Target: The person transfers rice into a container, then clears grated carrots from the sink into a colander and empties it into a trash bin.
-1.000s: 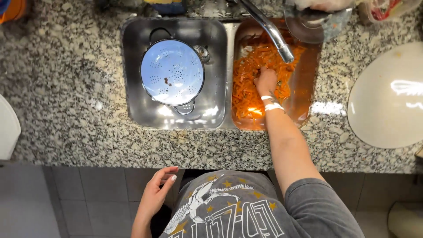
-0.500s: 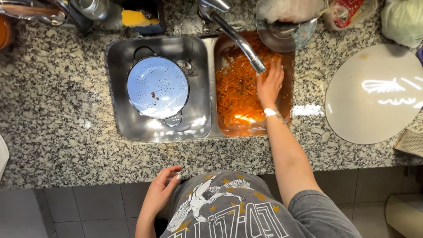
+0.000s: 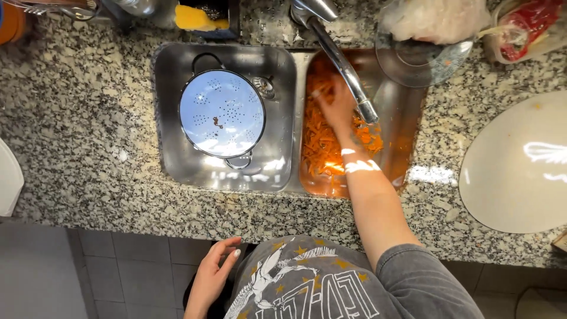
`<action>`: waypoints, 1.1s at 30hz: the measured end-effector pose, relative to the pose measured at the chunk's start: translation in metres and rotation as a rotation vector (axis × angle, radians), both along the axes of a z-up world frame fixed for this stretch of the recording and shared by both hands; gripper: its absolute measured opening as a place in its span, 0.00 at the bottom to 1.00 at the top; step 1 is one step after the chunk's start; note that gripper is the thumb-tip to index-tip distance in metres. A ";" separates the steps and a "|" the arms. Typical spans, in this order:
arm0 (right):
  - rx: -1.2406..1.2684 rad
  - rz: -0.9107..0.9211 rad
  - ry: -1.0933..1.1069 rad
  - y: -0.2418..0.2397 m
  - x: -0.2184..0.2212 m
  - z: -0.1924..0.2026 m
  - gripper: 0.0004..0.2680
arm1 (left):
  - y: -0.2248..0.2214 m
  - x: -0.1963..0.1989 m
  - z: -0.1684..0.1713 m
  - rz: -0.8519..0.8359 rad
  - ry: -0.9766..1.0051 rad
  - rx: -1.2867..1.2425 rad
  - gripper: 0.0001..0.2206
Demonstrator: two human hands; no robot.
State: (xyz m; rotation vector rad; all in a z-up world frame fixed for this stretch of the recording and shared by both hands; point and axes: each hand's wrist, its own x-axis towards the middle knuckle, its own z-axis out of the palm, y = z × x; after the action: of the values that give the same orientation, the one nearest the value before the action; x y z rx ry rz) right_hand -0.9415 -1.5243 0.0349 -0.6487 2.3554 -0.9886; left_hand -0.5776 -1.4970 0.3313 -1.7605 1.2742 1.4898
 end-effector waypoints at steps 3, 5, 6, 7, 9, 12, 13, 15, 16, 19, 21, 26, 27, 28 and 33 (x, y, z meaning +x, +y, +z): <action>0.043 0.397 0.180 0.016 0.026 0.023 0.18 | 0.005 -0.001 -0.004 -0.087 0.060 0.005 0.17; 0.097 0.518 0.144 0.033 0.036 0.010 0.14 | 0.007 0.001 -0.008 -0.170 0.149 -0.099 0.17; 0.104 0.502 0.150 0.051 0.042 0.026 0.14 | 0.009 0.002 -0.005 -0.185 0.158 -0.095 0.17; 0.228 0.672 0.153 0.062 0.045 0.042 0.16 | 0.009 0.002 -0.005 -0.179 0.174 -0.106 0.17; 0.360 0.832 0.159 0.084 0.051 0.068 0.20 | 0.008 0.004 -0.005 -0.179 0.199 -0.116 0.17; 0.636 0.978 -0.112 0.109 0.056 0.101 0.17 | 0.009 0.011 -0.006 -0.223 0.249 -0.143 0.16; 0.719 0.993 -0.210 0.111 0.053 0.113 0.16 | 0.008 0.012 -0.004 -0.249 0.238 -0.144 0.16; 0.803 1.004 -0.309 0.107 0.041 0.139 0.15 | 0.008 0.014 -0.002 -0.275 0.229 -0.144 0.16; 0.871 0.936 -0.304 0.101 0.030 0.151 0.13 | 0.008 0.016 -0.001 -0.284 0.241 -0.152 0.16; 0.791 0.724 -0.088 0.090 0.003 0.145 0.18 | 0.007 0.022 -0.001 -0.304 0.266 -0.167 0.16; 0.648 0.581 0.106 0.091 0.004 0.147 0.24 | 0.009 0.027 0.001 -0.313 0.273 -0.163 0.17; 0.911 0.574 -0.166 0.096 0.039 0.133 0.43 | 0.007 0.040 0.002 -0.284 0.243 -0.207 0.16; 0.910 0.582 -0.158 0.094 0.044 0.127 0.43 | 0.006 0.042 -0.002 -0.275 0.244 -0.212 0.16; 0.874 0.578 -0.249 0.093 0.049 0.119 0.43 | 0.005 0.043 -0.007 -0.278 0.278 -0.210 0.16; 0.855 0.744 -0.338 0.105 0.071 0.036 0.42 | 0.004 0.034 0.016 -0.250 0.406 -0.253 0.15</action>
State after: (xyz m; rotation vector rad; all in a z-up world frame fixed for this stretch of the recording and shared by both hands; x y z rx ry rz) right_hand -0.8704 -1.4192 0.0706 -0.8043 1.7405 0.2273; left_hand -0.5431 -1.4926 0.3474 -1.4124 1.8830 1.6455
